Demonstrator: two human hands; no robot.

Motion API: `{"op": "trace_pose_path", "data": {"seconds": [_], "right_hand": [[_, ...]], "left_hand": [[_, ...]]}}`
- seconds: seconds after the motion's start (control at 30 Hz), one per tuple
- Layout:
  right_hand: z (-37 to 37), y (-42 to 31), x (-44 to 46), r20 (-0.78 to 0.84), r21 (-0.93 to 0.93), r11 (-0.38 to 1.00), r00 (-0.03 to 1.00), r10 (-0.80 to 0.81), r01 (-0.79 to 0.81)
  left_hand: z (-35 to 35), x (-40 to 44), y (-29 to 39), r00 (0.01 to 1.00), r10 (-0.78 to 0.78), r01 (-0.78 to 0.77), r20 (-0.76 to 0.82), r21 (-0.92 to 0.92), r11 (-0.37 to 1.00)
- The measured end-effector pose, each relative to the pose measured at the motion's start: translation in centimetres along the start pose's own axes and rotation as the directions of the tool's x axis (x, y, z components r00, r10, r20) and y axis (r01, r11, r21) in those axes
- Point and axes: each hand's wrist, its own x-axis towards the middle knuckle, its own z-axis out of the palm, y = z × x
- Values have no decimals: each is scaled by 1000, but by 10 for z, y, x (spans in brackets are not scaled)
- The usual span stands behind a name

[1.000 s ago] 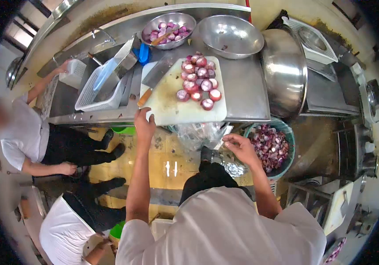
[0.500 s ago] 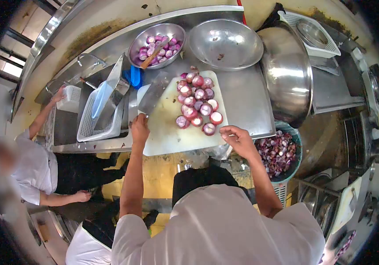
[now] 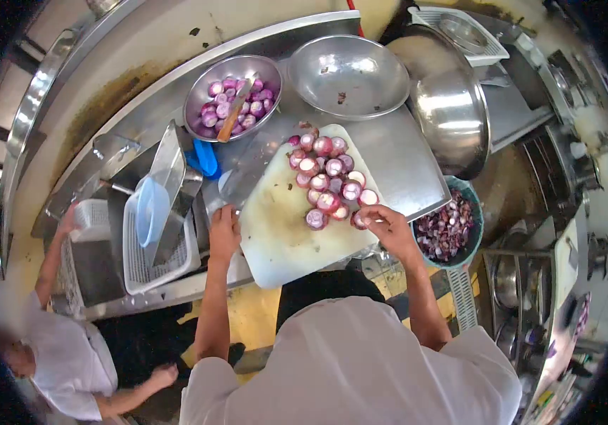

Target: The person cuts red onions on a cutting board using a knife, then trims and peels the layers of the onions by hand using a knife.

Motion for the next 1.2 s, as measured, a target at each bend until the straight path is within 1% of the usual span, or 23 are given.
{"op": "trace_pose_path", "data": {"seconds": [0.03,0.07,0.13,0.2,0.27,0.33,0.47,0.57,0.63,0.67,0.73,0.77,0.83,0.87,0.9,0.93,0.97,1.03,1.07,1.1,1.13,1.17,1.2], "right_hand": [[10,1,-2,-17,-11,1000,1000,13,-13],[18,3,-4,-33,-20,999,999,27,-28],[33,2,-8,-58,-63,998,998,20,-23],[46,-3,-15,-127,-33,998,990,56,-61],[52,-4,-20,-150,-61,995,986,75,-85],[57,-7,-23,-177,-50,995,981,79,-89],[57,-5,-17,-166,-77,995,985,49,-63],[55,-19,-3,-143,-87,996,990,11,-24],[58,-29,9,-131,-11,1000,991,-15,14],[60,-29,15,-125,-10,1000,992,-19,18],[65,-29,27,-142,-103,986,979,-147,133],[67,-31,34,-138,-102,985,979,-150,136],[72,-38,54,-59,-345,924,978,-198,166],[77,-39,65,-55,-344,923,978,-201,170],[83,-37,77,-58,-396,890,961,-271,228],[88,-35,88,-57,-447,850,939,-340,280],[92,-34,99,-56,-447,849,938,-342,283],[101,-33,118,-41,-592,764,938,-345,256],[106,-31,125,-42,-593,763,936,-349,257],[112,-29,132,-70,-651,715,918,-390,254],[116,-26,138,-96,-707,664,897,-432,245],[120,-23,142,-102,-710,661,894,-436,241],[123,-18,147,-71,-798,566,899,-432,209]], "left_hand": [[-3,3,-3,996,-31,35,82,-53,998],[-5,4,-5,995,-16,22,96,-64,998],[-13,10,1,988,-41,42,149,-3,999],[-13,15,-5,984,-16,19,179,-14,1000],[-14,18,-8,979,3,1,202,-23,1000],[-16,20,-9,965,-18,35,263,-60,998],[-17,16,-9,980,57,-46,189,-64,997],[-19,20,-8,978,58,-48,200,-54,997],[-25,22,-6,976,-12,22,218,-47,999],[-28,24,-6,977,-16,26,213,-44,999],[-38,38,-4,995,97,-95,-31,59,994],[-45,50,-3,995,94,-92,-34,62,994],[-63,82,8,987,104,-109,-120,-40,993],[-70,98,17,984,93,-102,-153,-51,993],[-75,115,27,979,84,-97,-185,-64,993],[-78,131,33,976,105,-114,-192,-37,993],[-78,148,37,972,127,-132,-199,-11,991],[-55,191,15,963,161,-162,-214,12,987],[-43,209,5,955,195,-192,-226,33,981],[-35,223,4,953,199,-197,-229,33,980],[-29,236,5,959,195,-180,-205,93,979],[-22,246,6,965,191,-164,-181,151,975],[-12,255,5,963,198,-173,-183,147,974]]}}
